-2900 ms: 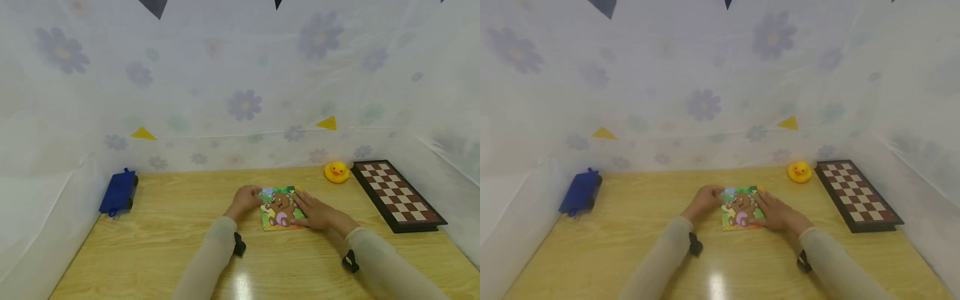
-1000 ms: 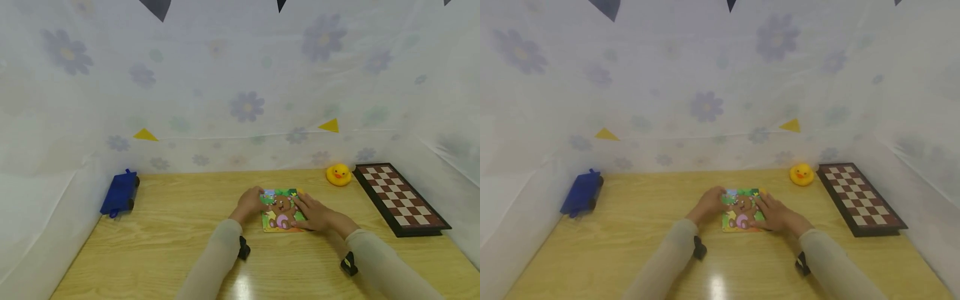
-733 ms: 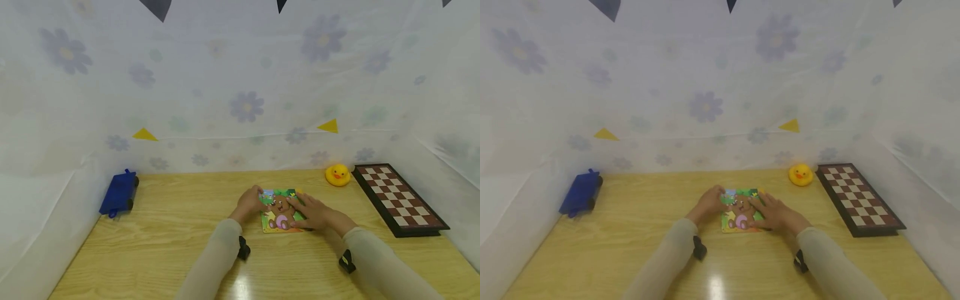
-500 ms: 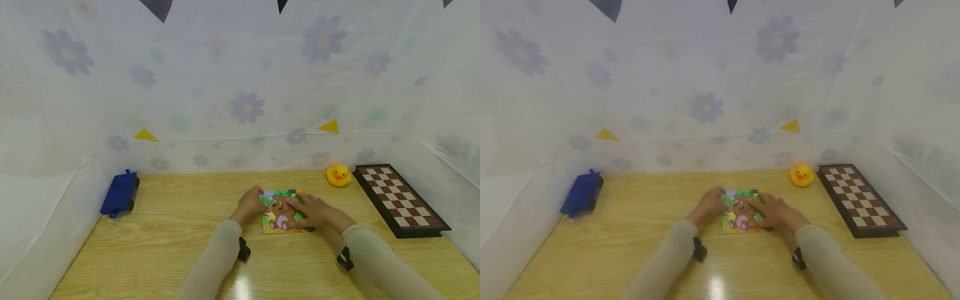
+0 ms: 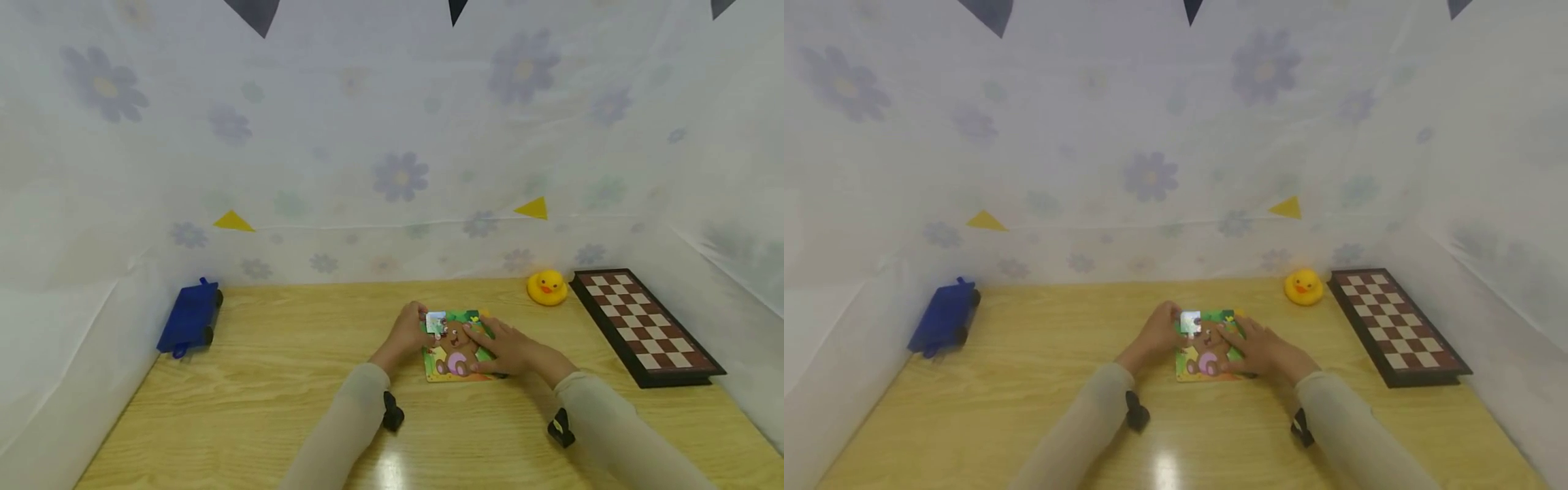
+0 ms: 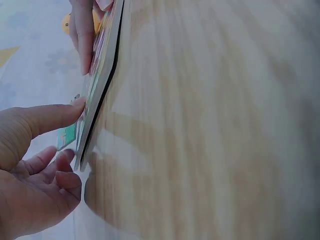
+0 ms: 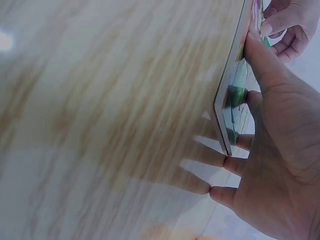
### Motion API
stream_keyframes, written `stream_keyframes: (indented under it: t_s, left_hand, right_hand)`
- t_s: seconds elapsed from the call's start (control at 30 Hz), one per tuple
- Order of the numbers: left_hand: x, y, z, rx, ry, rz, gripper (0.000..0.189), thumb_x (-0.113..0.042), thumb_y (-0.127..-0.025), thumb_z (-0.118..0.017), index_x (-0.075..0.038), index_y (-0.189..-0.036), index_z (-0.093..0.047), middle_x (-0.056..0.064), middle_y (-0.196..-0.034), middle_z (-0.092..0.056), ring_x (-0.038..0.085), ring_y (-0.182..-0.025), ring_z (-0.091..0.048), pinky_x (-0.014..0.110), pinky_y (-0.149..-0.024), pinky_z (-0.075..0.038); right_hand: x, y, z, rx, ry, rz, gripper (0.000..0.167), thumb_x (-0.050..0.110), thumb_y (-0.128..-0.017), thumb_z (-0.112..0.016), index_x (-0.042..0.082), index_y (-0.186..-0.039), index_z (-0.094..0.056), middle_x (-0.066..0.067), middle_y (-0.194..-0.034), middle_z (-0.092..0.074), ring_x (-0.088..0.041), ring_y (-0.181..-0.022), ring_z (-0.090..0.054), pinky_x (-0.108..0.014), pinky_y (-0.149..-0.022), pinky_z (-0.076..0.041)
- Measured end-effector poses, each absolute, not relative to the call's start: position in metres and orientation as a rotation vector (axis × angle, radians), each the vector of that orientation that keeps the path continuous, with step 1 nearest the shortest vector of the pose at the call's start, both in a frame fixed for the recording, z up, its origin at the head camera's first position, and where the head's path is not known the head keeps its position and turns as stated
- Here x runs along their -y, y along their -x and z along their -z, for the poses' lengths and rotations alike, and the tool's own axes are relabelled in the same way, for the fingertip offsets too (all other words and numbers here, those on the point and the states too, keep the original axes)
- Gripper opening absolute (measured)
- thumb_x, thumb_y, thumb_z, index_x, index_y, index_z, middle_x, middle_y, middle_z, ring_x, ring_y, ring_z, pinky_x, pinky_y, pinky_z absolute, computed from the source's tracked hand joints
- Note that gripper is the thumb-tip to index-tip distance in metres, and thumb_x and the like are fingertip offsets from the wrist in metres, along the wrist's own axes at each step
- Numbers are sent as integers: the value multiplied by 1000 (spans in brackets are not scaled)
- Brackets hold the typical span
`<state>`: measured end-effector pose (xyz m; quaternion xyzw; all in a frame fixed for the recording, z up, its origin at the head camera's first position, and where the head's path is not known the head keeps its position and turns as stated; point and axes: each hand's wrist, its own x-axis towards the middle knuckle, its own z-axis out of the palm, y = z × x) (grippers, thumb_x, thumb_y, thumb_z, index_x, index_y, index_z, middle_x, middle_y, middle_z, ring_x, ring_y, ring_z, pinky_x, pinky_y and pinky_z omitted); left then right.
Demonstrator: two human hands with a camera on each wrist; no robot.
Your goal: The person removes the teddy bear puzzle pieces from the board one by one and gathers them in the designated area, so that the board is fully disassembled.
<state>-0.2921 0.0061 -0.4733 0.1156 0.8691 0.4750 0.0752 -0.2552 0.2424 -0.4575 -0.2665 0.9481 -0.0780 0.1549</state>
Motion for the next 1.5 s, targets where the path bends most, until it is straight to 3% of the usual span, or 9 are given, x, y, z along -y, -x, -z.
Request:
stream_keyframes:
  t_s: [0.13,0.37,0.63,1.5]
  left_hand:
    - [-8,290,475,-2538,-256,-1554,47,1,-74,-78,-3,-113,-51,9,-99,-57,21,-89,-55,32,-76,-51]
    - [-7,290,480,-2527,-64,-1830,24,1,-77,-72,1,-101,-67,9,-82,-69,16,-76,-64,27,-72,-53]
    - [-5,295,483,-2214,168,-2115,23,3,-79,-70,3,-102,-70,9,-76,-69,10,-58,-57,17,-48,-46]
    - [46,328,479,-2042,495,-2289,24,-1,-83,-70,-1,-107,-71,8,-81,-68,9,-62,-61,16,-43,-44]
  right_hand:
    - [-242,251,457,-2709,753,250,83,60,-90,-49,11,-152,-21,-31,-151,-10,-53,-134,-16,-68,-105,-19]
    - [-242,250,456,-2716,763,266,81,56,-91,-51,11,-151,-22,-31,-151,-10,-53,-135,-15,-68,-105,-19]
    - [-243,252,455,-2714,783,246,82,58,-91,-50,9,-151,-22,-32,-151,-10,-53,-135,-15,-68,-105,-20]
    - [-244,254,459,-2714,772,239,82,58,-91,-49,10,-152,-21,-31,-151,-9,-51,-136,-13,-67,-106,-18]
